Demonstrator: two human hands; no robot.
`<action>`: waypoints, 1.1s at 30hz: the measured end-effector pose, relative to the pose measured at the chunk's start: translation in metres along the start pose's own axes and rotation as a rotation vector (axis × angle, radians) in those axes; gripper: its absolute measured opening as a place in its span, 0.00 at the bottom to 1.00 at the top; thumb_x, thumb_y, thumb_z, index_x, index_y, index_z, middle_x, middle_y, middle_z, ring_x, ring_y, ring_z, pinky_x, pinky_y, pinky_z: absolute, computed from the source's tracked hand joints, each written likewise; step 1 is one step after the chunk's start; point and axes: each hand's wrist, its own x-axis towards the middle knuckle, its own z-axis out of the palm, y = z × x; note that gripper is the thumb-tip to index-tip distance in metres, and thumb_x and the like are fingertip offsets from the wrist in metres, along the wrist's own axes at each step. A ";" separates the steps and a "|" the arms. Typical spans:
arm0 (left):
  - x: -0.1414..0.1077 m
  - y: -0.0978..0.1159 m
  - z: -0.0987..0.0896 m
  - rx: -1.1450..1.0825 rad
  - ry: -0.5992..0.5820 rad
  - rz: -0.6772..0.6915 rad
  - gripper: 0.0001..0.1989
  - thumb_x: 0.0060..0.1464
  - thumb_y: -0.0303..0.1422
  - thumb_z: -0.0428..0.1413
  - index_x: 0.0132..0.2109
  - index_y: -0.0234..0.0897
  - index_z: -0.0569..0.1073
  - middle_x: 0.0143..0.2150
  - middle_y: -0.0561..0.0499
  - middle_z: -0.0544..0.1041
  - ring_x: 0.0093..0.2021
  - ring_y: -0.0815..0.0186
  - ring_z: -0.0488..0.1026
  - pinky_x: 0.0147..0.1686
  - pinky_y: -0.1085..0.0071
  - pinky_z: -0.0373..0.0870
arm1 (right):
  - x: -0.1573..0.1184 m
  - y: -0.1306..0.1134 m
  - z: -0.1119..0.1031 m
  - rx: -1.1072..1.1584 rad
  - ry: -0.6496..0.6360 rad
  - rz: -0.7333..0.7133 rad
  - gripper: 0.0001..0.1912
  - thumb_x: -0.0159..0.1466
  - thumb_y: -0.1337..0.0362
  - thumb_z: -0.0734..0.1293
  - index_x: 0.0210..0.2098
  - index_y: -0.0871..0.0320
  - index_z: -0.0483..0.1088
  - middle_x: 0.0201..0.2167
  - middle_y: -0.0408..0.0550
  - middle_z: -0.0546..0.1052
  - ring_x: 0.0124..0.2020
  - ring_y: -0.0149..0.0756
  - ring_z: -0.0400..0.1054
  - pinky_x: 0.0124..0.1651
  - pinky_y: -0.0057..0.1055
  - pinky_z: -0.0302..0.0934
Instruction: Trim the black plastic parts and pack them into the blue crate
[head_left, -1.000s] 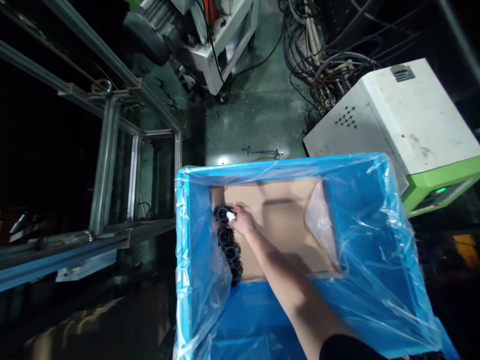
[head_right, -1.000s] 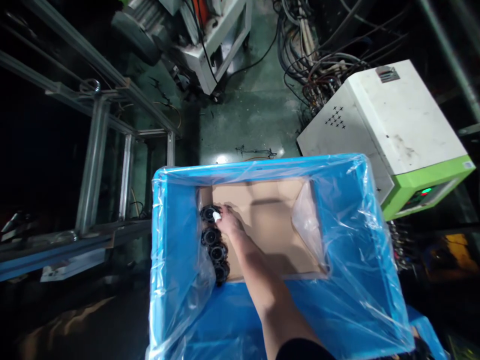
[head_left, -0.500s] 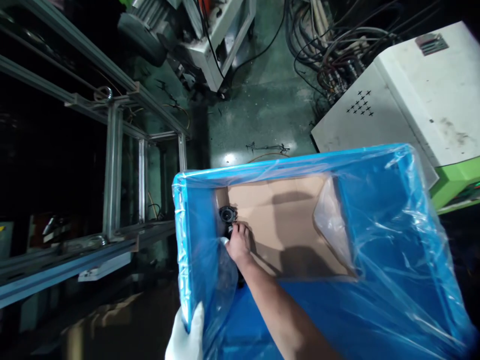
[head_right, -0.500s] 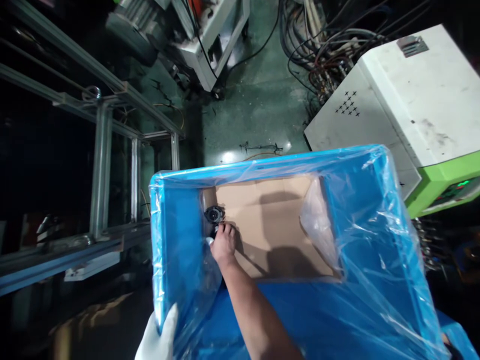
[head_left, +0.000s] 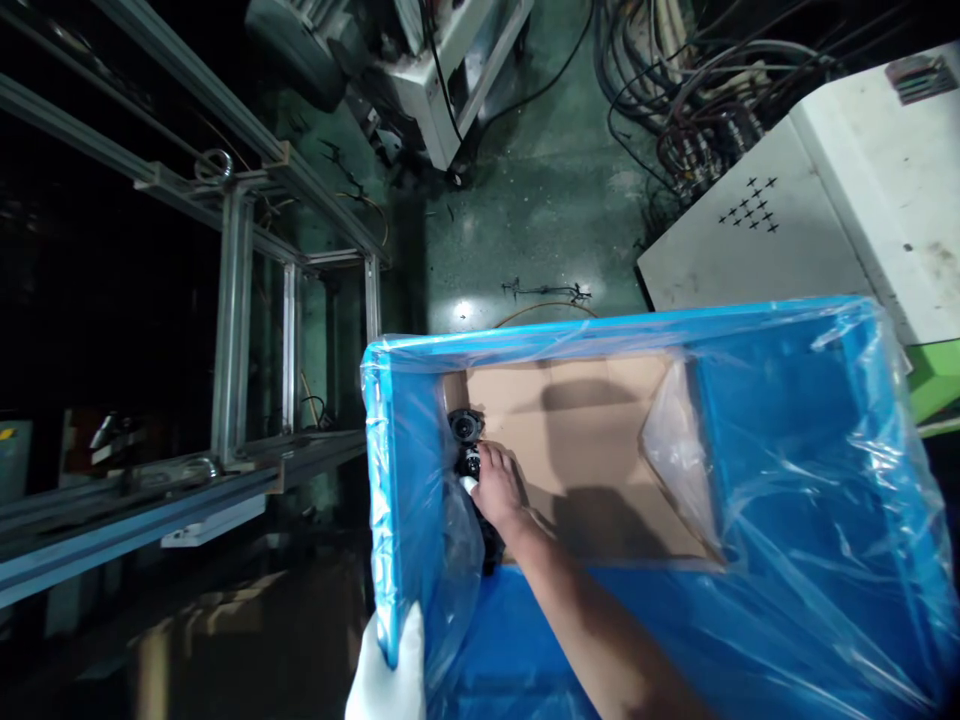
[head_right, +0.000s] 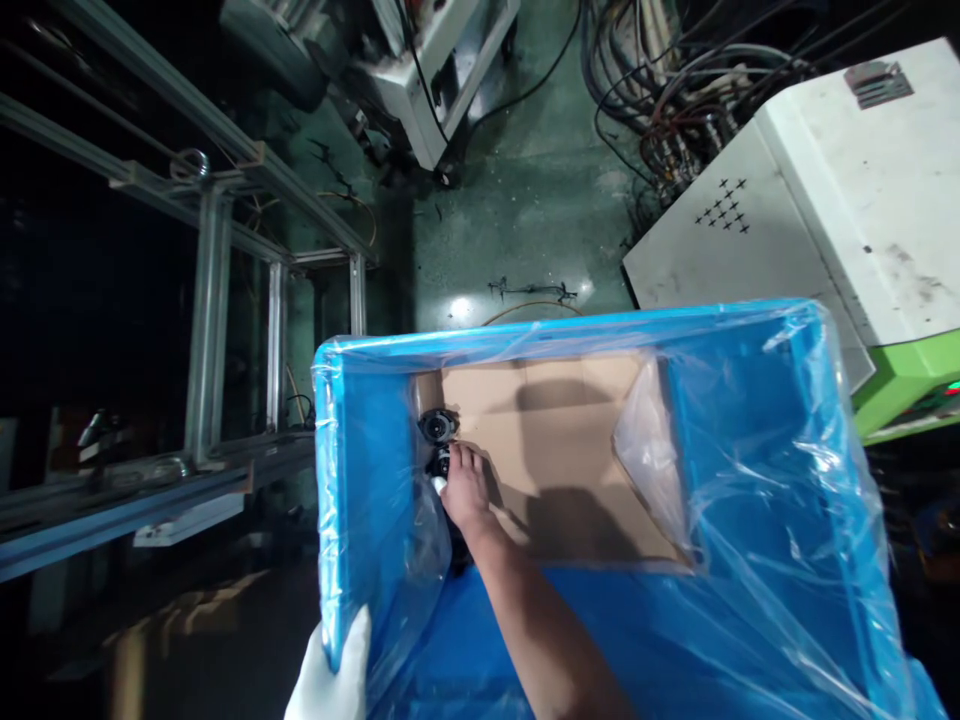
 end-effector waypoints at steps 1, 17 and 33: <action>0.000 0.000 0.000 -0.001 -0.001 -0.002 0.30 0.61 0.58 0.42 0.58 0.44 0.66 0.48 0.45 0.78 0.54 0.47 0.74 0.55 0.55 0.69 | 0.000 0.000 -0.001 -0.001 0.000 -0.016 0.31 0.64 0.63 0.68 0.65 0.58 0.59 0.63 0.55 0.65 0.64 0.50 0.56 0.65 0.50 0.53; -0.003 -0.008 0.007 -0.021 0.005 0.010 0.26 0.62 0.54 0.45 0.59 0.44 0.66 0.47 0.46 0.79 0.53 0.51 0.75 0.52 0.61 0.71 | 0.003 0.009 0.000 -0.098 -0.061 -0.036 0.25 0.64 0.60 0.68 0.59 0.57 0.65 0.57 0.53 0.69 0.60 0.47 0.60 0.62 0.49 0.55; -0.007 -0.013 0.015 -0.019 0.057 0.116 0.25 0.64 0.53 0.44 0.60 0.48 0.64 0.53 0.47 0.77 0.55 0.51 0.75 0.50 0.61 0.70 | 0.013 -0.016 0.016 -0.342 -0.058 0.233 0.23 0.64 0.54 0.68 0.53 0.59 0.67 0.56 0.55 0.67 0.57 0.49 0.61 0.59 0.51 0.58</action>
